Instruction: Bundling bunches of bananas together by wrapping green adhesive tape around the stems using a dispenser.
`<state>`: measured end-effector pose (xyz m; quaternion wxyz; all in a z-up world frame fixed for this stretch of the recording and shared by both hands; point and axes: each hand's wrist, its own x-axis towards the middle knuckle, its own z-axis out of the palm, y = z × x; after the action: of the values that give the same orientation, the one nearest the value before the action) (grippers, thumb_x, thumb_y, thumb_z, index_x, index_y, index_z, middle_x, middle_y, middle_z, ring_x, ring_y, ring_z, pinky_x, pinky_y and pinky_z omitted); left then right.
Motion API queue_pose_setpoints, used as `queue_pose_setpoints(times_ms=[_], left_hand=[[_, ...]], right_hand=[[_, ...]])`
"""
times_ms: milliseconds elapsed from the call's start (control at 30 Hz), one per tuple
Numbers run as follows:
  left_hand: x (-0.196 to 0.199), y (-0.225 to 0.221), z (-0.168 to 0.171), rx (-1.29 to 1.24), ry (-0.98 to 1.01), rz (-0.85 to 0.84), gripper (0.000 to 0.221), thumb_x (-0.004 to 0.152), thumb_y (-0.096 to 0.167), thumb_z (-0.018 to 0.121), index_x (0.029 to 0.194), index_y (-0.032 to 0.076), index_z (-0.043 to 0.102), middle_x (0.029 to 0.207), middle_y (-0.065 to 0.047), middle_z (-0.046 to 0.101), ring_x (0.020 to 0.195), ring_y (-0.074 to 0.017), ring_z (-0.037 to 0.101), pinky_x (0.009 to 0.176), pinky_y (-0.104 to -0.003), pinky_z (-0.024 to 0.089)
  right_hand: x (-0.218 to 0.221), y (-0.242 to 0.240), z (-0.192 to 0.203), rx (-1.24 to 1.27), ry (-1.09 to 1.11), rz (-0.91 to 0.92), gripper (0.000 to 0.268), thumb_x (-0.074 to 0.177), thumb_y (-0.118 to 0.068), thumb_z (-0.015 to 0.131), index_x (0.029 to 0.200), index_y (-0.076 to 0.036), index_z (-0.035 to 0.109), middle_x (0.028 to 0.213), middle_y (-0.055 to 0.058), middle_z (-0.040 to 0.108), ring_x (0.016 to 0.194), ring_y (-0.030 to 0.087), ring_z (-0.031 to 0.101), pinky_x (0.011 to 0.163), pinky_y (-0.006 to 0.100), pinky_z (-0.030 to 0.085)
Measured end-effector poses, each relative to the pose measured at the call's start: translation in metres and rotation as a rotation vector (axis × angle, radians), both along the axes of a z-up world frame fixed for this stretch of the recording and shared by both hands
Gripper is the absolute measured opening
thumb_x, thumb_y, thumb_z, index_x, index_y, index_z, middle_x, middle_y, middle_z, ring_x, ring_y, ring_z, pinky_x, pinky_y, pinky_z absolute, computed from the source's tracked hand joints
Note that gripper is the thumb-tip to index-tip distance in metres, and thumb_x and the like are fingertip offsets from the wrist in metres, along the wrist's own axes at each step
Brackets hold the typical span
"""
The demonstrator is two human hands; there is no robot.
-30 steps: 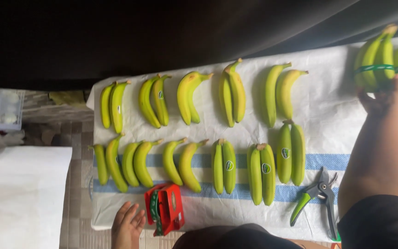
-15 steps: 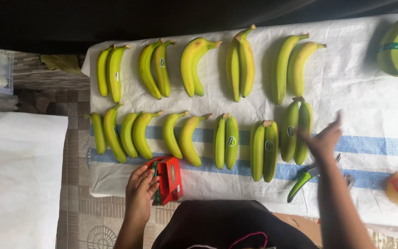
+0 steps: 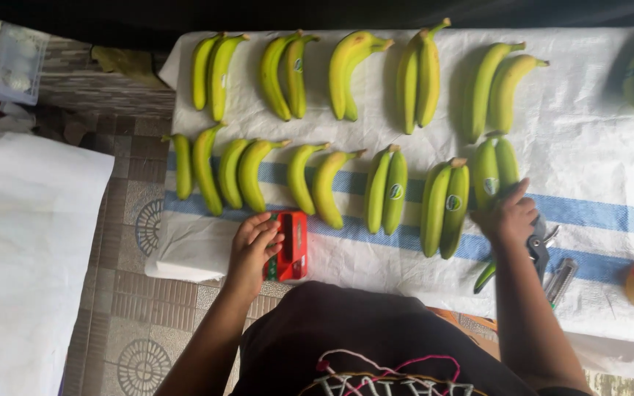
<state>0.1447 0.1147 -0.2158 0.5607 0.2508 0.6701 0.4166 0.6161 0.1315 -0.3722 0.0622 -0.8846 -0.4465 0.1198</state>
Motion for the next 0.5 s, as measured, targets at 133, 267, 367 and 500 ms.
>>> queue_pose_setpoints(times_ms=[133, 267, 367, 500], left_hand=[[-0.020, 0.000, -0.002, -0.022, -0.007, -0.017, 0.042, 0.086, 0.013, 0.069, 0.127, 0.009, 0.062, 0.113, -0.011, 0.072, 0.087, -0.0209, 0.072, 0.075, -0.028, 0.054], [-0.042, -0.015, -0.010, 0.085, -0.029, -0.236, 0.054, 0.079, 0.022, 0.074, 0.130, 0.012, 0.058, 0.109, -0.006, 0.071, 0.088, -0.0134, 0.066, 0.072, -0.027, 0.051], [-0.041, -0.028, 0.003, 0.101, -0.195, -0.537, 0.082, 0.076, 0.018, 0.077, 0.149, 0.015, 0.038, 0.128, -0.014, 0.059, 0.091, -0.0184, 0.067, 0.079, -0.032, 0.057], [-0.047, -0.042, 0.017, 0.271, -0.239, -0.864, 0.133, 0.064, 0.033, 0.087, 0.159, 0.023, -0.005, 0.161, -0.023, 0.022, 0.129, -0.0332, 0.042, 0.091, -0.041, 0.057]], right_hand=[[0.043, 0.002, -0.006, 0.029, 0.357, -0.071, 0.041, 0.071, -0.034, 0.087, 0.079, 0.001, 0.068, 0.068, 0.015, 0.060, 0.060, 0.026, 0.059, 0.044, 0.047, 0.038], [-0.021, -0.045, 0.095, 0.166, 0.405, -0.200, 0.081, 0.071, -0.026, 0.081, 0.139, -0.009, 0.039, 0.121, 0.023, 0.061, 0.101, 0.044, 0.061, 0.082, 0.051, 0.047], [-0.081, -0.077, 0.131, 0.388, 0.848, 0.109, 0.098, 0.065, 0.013, 0.075, 0.152, -0.004, 0.034, 0.132, 0.016, 0.039, 0.115, 0.027, 0.043, 0.086, 0.040, 0.042], [-0.179, -0.104, 0.136, 0.118, 0.820, 0.632, 0.106, 0.053, -0.004, 0.090, 0.150, -0.011, 0.048, 0.134, 0.009, 0.061, 0.116, 0.021, 0.059, 0.095, 0.036, 0.048]])
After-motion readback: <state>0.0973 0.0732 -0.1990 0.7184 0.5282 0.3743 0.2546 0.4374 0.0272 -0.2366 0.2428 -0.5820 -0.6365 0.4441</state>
